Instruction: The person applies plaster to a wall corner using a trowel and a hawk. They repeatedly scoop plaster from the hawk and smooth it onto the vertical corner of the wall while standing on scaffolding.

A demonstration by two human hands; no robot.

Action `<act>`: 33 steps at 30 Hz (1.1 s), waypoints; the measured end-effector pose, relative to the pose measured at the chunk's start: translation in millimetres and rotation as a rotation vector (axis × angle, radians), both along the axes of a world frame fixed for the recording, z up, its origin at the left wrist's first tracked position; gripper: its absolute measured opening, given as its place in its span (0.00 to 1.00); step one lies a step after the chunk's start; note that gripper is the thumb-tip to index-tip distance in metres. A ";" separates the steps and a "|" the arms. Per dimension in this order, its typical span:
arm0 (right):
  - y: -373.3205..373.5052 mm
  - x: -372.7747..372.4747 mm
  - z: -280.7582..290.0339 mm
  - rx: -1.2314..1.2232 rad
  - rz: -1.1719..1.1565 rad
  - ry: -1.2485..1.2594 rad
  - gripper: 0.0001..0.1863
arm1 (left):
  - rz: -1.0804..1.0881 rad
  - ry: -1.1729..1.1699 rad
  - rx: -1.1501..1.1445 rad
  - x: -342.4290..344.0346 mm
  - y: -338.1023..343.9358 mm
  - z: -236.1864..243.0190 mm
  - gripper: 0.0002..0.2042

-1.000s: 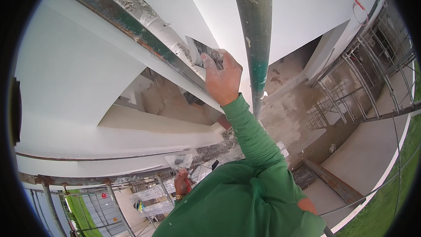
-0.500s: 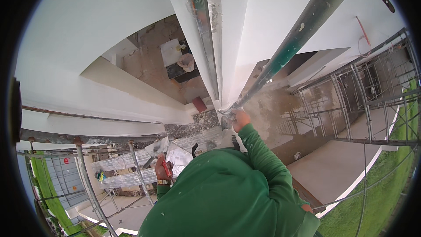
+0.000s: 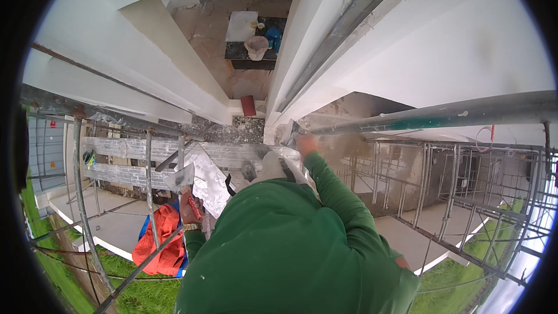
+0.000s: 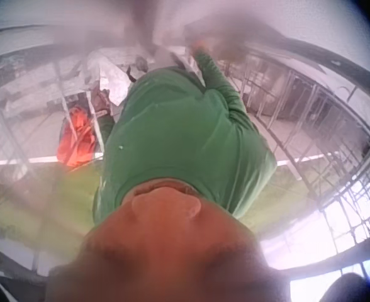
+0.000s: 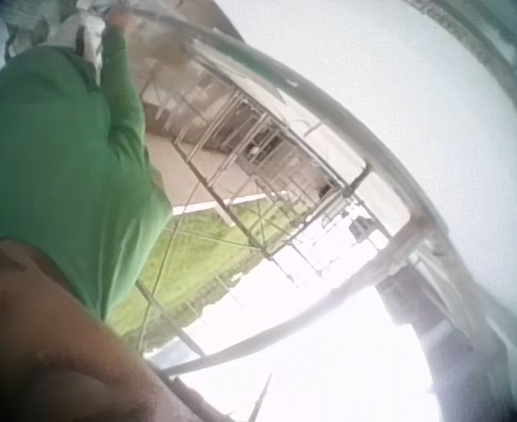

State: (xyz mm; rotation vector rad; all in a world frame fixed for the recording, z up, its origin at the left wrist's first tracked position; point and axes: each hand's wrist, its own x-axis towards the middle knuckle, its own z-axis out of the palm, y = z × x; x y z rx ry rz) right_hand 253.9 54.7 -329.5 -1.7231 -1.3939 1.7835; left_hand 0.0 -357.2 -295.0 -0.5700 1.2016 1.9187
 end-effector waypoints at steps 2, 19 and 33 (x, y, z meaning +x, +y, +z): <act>13.5 -20.1 -5.1 0.276 0.334 -0.354 0.24 | 0.168 -0.029 -0.046 12.8 5.5 9.1 0.09; 73.1 -160.0 -134.6 0.499 1.588 -0.492 0.22 | 0.981 -0.317 -0.087 239.2 27.3 -32.3 0.08; -126.3 -278.8 -376.9 0.596 2.295 -0.398 0.23 | 1.277 -0.519 0.178 218.1 78.8 -210.8 0.14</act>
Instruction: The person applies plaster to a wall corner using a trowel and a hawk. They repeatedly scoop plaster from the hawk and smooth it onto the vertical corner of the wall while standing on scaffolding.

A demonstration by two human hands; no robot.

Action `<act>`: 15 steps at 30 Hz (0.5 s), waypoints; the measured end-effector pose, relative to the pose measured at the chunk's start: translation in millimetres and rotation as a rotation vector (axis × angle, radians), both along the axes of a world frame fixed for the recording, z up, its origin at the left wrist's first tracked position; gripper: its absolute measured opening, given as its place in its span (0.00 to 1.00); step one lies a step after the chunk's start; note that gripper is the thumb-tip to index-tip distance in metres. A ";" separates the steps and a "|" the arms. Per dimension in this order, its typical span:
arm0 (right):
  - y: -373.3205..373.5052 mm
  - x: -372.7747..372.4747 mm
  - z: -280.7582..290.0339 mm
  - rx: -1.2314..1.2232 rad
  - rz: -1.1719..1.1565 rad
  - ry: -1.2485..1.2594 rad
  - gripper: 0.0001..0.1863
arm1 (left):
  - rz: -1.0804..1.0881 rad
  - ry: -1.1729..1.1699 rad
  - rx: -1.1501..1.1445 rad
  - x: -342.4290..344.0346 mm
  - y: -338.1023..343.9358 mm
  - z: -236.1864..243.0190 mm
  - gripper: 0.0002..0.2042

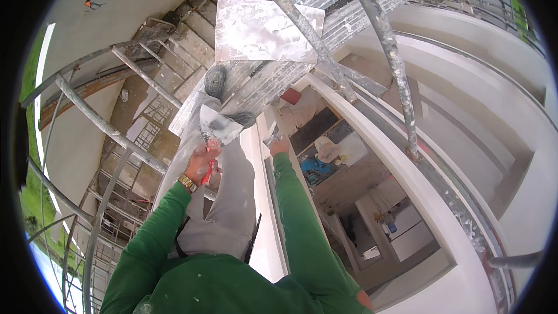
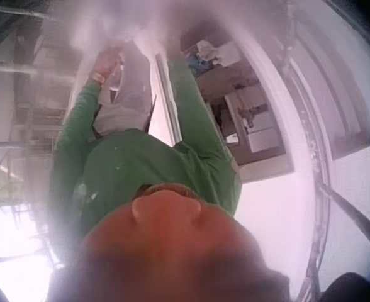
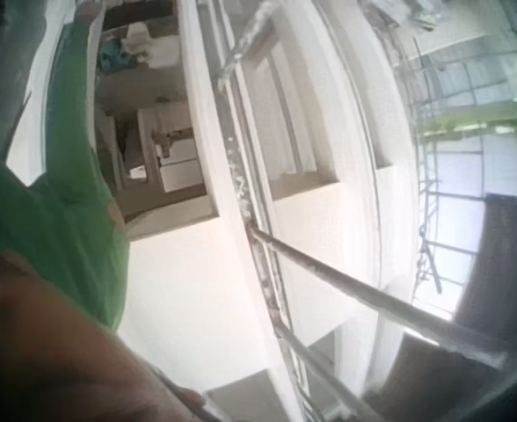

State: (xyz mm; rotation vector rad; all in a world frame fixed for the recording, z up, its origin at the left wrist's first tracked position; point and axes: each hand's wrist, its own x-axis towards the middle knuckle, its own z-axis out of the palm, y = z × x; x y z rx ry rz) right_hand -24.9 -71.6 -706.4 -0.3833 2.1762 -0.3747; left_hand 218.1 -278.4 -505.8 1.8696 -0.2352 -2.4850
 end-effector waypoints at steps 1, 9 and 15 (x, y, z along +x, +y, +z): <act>-11.9 -5.5 -32.1 -0.009 0.057 0.029 0.22 | 0.063 0.005 0.033 -4.9 -4.4 -8.8 0.14; -218.3 -77.9 -209.9 0.028 0.657 0.201 0.23 | 0.486 0.050 0.204 14.3 -49.1 -32.2 0.19; -397.0 -156.6 -310.9 0.052 0.744 0.539 0.23 | 0.725 0.063 0.233 17.9 -85.8 -31.7 0.24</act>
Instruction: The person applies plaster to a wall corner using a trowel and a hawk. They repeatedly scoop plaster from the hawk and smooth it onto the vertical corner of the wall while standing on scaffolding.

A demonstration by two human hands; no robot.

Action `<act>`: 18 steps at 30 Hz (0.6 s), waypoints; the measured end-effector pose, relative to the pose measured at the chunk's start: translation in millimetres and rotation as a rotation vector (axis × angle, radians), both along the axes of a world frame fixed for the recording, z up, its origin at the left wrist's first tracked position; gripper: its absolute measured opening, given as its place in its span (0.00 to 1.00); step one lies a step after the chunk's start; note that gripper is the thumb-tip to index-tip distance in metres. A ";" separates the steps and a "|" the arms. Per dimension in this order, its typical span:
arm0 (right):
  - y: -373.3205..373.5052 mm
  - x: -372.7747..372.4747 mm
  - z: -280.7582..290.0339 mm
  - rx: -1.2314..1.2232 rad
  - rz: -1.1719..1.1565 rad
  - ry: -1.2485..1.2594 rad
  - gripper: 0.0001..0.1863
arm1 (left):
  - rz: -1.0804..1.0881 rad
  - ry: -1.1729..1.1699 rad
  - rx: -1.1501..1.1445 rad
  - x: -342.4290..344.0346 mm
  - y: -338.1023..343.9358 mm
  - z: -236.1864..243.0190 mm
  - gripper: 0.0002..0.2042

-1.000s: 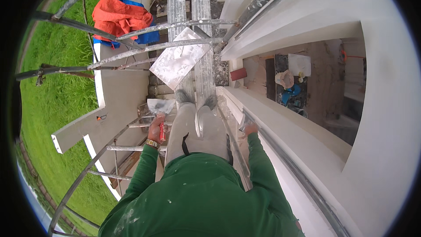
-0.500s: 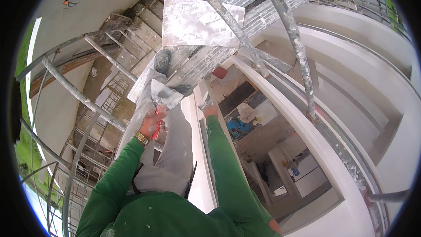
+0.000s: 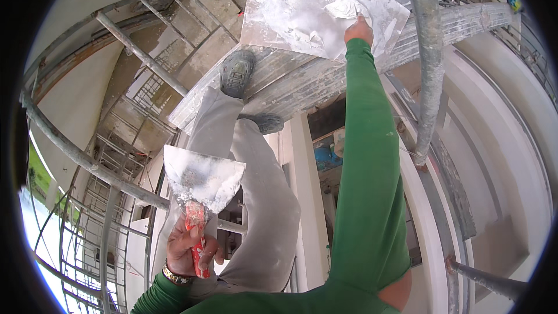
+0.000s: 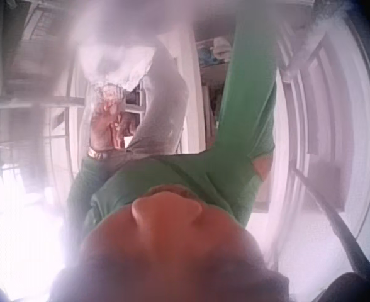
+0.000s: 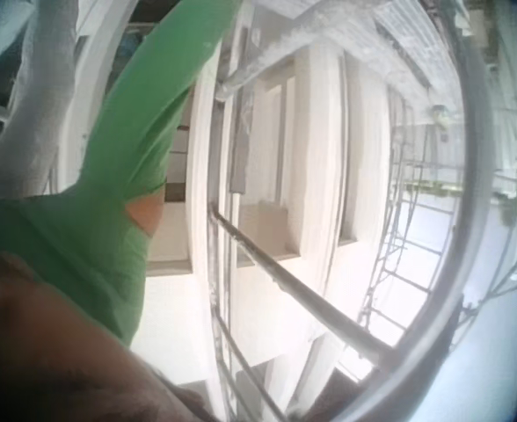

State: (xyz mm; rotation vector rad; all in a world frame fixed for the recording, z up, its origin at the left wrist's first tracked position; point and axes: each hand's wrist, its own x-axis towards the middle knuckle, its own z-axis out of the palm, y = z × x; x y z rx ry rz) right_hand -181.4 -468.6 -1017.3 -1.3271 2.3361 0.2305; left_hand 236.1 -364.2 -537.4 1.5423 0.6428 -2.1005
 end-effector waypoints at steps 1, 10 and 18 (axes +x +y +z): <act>-14.0 -9.6 -16.8 -0.056 0.044 0.021 0.24 | 0.032 0.050 -0.003 6.4 1.8 -2.3 0.24; 20.3 93.7 -35.5 0.377 0.263 -0.065 0.27 | 0.106 0.088 0.053 13.4 18.0 -3.9 0.25; 57.0 29.1 -36.2 0.318 -0.182 -0.790 0.24 | -0.081 0.152 0.011 9.0 6.1 -6.7 0.21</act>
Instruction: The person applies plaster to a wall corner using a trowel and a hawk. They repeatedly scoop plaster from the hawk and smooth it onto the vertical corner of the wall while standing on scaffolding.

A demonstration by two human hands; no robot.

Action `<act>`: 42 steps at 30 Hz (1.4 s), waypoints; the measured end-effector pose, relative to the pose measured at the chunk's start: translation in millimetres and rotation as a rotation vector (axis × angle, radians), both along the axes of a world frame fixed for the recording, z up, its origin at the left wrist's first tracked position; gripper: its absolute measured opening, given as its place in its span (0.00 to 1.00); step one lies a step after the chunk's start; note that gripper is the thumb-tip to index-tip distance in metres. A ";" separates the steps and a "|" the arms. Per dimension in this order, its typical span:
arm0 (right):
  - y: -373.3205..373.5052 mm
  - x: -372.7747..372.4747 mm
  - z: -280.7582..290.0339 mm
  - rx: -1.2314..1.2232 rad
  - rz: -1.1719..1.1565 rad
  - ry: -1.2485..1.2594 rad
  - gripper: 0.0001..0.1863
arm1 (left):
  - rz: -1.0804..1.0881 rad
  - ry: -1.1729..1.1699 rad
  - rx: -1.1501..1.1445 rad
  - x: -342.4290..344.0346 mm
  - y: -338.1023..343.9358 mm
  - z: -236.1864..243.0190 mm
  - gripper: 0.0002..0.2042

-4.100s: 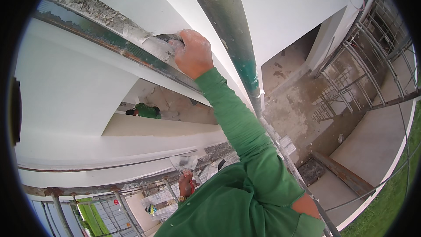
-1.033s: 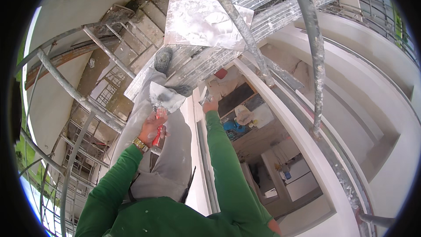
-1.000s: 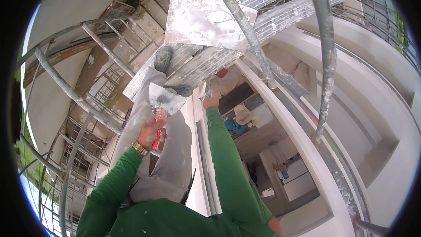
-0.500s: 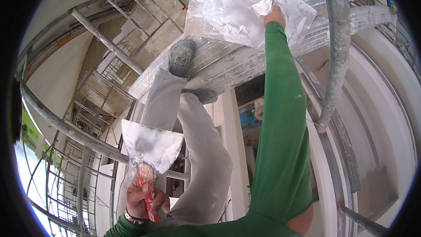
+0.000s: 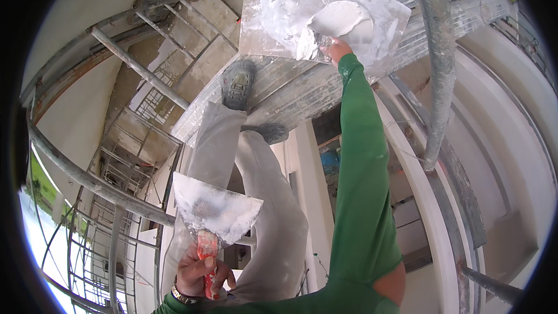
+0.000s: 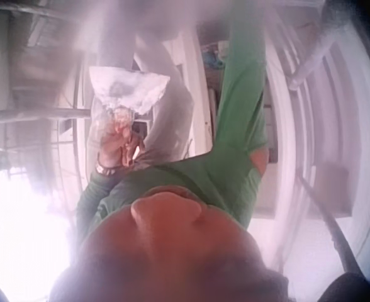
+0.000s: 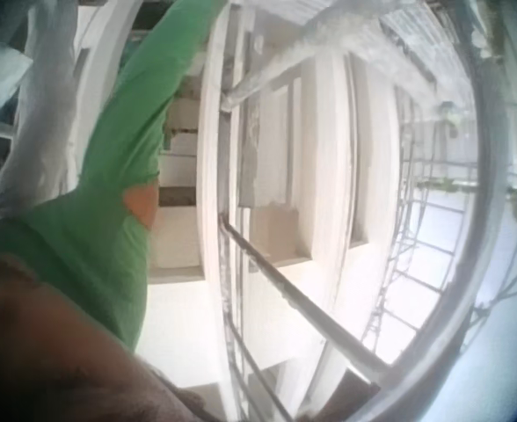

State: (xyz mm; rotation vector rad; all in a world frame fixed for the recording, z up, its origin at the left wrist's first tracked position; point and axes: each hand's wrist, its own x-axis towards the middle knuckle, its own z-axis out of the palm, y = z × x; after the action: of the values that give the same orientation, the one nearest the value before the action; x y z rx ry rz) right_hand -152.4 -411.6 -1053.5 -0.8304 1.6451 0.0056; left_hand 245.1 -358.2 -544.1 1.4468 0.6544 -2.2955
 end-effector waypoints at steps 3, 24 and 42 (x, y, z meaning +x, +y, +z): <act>24.0 -18.4 20.4 0.074 -0.570 -0.536 0.21 | -0.111 -0.065 -0.015 -2.8 -0.4 1.6 0.20; 106.9 70.6 751.2 -0.837 -1.051 -1.026 0.33 | -0.463 0.731 -0.357 -15.7 -17.3 196.7 0.13; 238.6 128.7 1021.1 -1.520 -0.133 0.004 0.18 | -0.787 1.067 -0.527 -34.1 -1.2 441.5 0.12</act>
State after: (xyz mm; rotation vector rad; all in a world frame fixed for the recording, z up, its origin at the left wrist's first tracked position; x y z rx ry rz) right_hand -23.7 -173.0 -32.4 -1.7793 1.5138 -1.4727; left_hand 211.1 -359.4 -102.6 0.1066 -0.4188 -3.4161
